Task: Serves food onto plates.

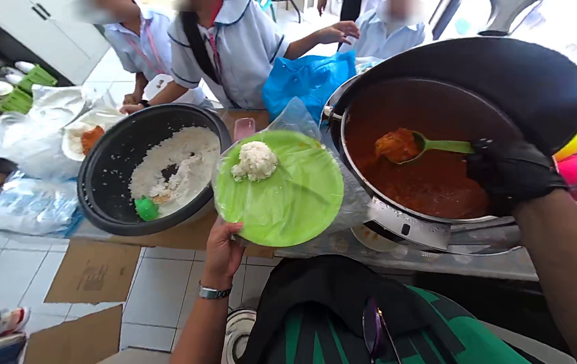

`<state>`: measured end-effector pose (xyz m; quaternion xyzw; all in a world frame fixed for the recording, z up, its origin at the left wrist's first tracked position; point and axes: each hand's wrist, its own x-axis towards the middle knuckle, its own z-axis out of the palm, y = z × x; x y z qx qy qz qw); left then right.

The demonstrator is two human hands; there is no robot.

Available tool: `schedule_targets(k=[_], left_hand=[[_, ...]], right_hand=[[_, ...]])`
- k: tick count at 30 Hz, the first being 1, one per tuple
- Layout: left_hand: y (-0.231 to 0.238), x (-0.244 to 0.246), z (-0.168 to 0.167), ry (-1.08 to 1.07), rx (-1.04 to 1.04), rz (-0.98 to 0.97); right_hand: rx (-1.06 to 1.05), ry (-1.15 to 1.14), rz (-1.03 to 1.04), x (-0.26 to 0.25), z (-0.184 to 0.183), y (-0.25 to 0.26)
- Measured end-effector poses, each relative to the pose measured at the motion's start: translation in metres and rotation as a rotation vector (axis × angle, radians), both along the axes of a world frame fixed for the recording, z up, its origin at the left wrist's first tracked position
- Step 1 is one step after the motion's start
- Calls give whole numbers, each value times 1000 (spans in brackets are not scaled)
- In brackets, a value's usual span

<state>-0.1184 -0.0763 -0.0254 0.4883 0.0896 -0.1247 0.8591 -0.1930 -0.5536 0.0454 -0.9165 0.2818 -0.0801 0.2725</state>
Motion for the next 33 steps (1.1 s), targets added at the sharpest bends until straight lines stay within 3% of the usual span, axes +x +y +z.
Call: schedule_targets(k=[2,6,9,13,15,19,21,24,27,29,31,33], left_hand=[[-7,1,3,-7,0,-22],[-28,1,12,-22,-15,-57],[-43,2,17,-42,-21,-81],[-57,2,23,-67,-19,-109],[-59,1,26,-60,-19,-119],[-53,-1,24,-12,-28,-118],[-50,-2,21,17,-45,-102],[-46,-2,17,21,-73,-91],[-45,0,14,15,-100,-92],[-44,1,15,14,-105,-97],[-43,1,15,13,-107,-94],[-41,2,15,5,-106,-88]], right_hand=[[90,-131,-19,1,18,2],[714,-411,-101,21,49,24],[554,-351,14,34,72,71],[704,-390,162,58,71,133],[555,-456,399,62,52,154],[-274,-657,832,50,27,175],[-560,-763,881,46,24,178],[-700,-884,808,42,27,175],[-408,-873,701,47,31,169],[102,-783,565,54,33,160],[617,-624,235,59,47,148],[855,-542,-58,62,56,122]])
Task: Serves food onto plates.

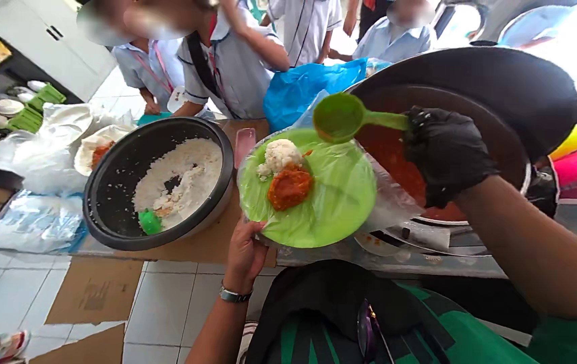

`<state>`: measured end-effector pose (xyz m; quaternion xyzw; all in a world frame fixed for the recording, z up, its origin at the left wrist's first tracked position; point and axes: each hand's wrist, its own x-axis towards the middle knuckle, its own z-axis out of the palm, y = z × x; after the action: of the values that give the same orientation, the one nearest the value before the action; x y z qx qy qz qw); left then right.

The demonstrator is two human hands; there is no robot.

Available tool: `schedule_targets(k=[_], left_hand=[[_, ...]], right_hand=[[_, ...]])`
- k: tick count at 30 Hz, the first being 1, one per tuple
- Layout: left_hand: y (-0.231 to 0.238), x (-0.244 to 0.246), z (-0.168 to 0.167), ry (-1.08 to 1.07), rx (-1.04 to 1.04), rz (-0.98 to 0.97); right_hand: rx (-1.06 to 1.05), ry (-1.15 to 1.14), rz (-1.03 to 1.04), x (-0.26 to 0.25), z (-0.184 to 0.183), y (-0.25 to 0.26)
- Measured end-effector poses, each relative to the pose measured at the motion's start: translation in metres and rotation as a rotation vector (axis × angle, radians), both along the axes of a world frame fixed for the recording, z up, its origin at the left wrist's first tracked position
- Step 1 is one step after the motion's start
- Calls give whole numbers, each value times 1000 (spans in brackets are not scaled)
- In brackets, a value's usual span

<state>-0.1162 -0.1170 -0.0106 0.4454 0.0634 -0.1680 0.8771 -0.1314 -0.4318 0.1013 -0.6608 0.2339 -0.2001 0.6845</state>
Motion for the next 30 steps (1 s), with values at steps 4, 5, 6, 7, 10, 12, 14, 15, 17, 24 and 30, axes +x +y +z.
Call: schedule_targets(k=[4,5,6,7,10,12,14,15,17,24,30], left_hand=[[8,2,-2,-41,14,24],[11,3,-3,-49,20,37],[13,3,-3,-55,28,52],[15,4,-4,-61,30,66],[18,5,-3,-73,38,100],[18,6,-2,-71,44,112],[17,6,-1,-77,42,118],[16,5,0,-81,40,117],[16,3,0,-88,32,118],[12,-1,0,-74,26,120],[0,4,4,-56,37,76]], right_hand=[[-118,138,-244,-7,-10,-72],[-294,238,-283,-8,-15,-88],[-492,362,-289,-9,-21,-105],[-674,460,-275,-9,-29,-122],[-1083,661,-156,-6,-60,-152],[-1174,723,-85,1,-75,-154],[-1155,705,-22,12,-82,-149],[-1122,692,-11,16,-82,-146],[-1054,690,-13,22,-83,-143],[-1147,868,97,7,-80,-165],[-1214,769,55,-21,-19,-130]])
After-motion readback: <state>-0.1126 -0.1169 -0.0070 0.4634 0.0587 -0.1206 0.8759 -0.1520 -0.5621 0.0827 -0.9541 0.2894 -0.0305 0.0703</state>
